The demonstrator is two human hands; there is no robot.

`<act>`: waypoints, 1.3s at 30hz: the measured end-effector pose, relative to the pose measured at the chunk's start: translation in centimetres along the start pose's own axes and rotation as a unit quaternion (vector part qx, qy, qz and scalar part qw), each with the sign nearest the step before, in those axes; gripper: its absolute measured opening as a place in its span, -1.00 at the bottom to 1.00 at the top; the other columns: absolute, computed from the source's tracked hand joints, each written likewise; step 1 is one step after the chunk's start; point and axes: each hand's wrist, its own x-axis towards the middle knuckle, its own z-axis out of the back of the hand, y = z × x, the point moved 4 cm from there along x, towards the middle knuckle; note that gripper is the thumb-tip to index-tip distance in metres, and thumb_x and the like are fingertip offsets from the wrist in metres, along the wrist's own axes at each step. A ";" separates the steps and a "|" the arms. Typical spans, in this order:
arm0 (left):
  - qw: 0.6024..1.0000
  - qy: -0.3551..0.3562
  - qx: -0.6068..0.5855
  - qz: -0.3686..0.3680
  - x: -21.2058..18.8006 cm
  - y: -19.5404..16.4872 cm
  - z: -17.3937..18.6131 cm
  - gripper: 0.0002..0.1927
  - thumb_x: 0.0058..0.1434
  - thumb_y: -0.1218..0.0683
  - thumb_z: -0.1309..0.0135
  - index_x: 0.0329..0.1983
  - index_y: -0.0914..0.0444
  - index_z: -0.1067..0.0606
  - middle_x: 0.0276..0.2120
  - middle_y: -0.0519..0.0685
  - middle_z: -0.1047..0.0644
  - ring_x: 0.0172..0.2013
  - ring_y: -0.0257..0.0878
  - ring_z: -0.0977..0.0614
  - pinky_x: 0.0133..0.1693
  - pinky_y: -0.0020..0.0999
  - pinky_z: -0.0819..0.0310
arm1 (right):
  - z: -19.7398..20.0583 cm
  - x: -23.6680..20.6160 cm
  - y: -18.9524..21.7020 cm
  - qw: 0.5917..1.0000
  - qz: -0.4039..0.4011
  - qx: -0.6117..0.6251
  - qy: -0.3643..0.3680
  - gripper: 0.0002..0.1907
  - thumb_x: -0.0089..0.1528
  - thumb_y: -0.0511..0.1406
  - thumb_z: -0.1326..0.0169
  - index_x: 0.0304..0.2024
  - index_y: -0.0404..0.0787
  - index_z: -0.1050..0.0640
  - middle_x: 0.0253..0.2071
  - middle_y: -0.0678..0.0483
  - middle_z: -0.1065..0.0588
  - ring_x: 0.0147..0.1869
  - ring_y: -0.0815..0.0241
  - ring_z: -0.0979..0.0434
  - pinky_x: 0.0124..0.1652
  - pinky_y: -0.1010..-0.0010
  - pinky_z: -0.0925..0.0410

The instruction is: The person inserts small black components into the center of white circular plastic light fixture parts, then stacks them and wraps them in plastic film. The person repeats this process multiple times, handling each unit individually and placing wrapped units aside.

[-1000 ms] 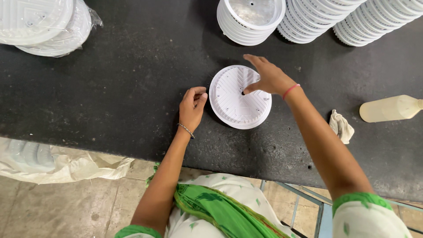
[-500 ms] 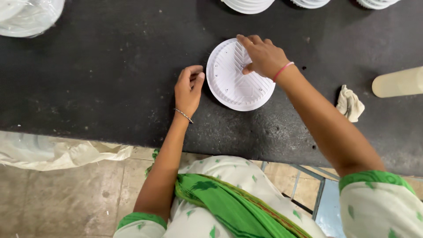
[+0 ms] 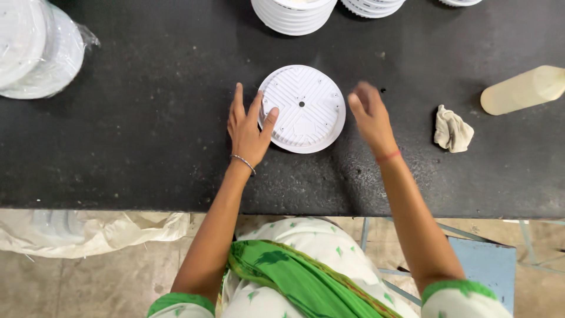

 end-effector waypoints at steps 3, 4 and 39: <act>0.998 0.033 0.041 -0.015 -0.7 -1.5 -0.2 -0.49 0.42 -0.28 0.06 0.05 0.18 -0.59 0.54 0.19 -0.04 0.48 0.21 -0.06 0.40 0.19 0.11 | 1.2 -3.7 -2.9 0.966 -0.171 0.192 0.013 -0.48 0.44 -0.10 0.07 0.30 -0.33 -0.41 0.19 -0.05 -0.49 0.21 0.15 -0.48 0.16 0.27 -0.36; 0.997 0.047 0.050 -0.019 -1.4 -1.9 -0.2 -0.53 0.42 -0.27 0.06 -0.06 0.16 -0.64 0.55 0.17 -0.05 0.49 0.19 -0.07 0.42 0.17 0.11 | 1.3 -5.0 -3.7 0.931 -0.239 0.277 0.023 -0.49 0.44 -0.10 0.11 0.28 -0.32 -0.43 0.15 -0.03 -0.51 0.15 0.17 -0.49 0.11 0.27 -0.37; 0.630 0.074 -0.729 0.257 -2.3 -4.8 2.6 -0.22 0.40 -0.37 0.23 0.28 0.37 -0.41 0.14 0.14 -0.54 0.11 -0.10 -0.60 0.13 -0.14 -0.53 | -0.1 -10.6 7.8 0.970 0.097 0.172 0.139 0.08 0.06 -0.57 -0.17 0.51 -0.02 0.04 0.58 -0.15 0.10 0.57 -0.15 -0.12 0.16 0.13 -0.38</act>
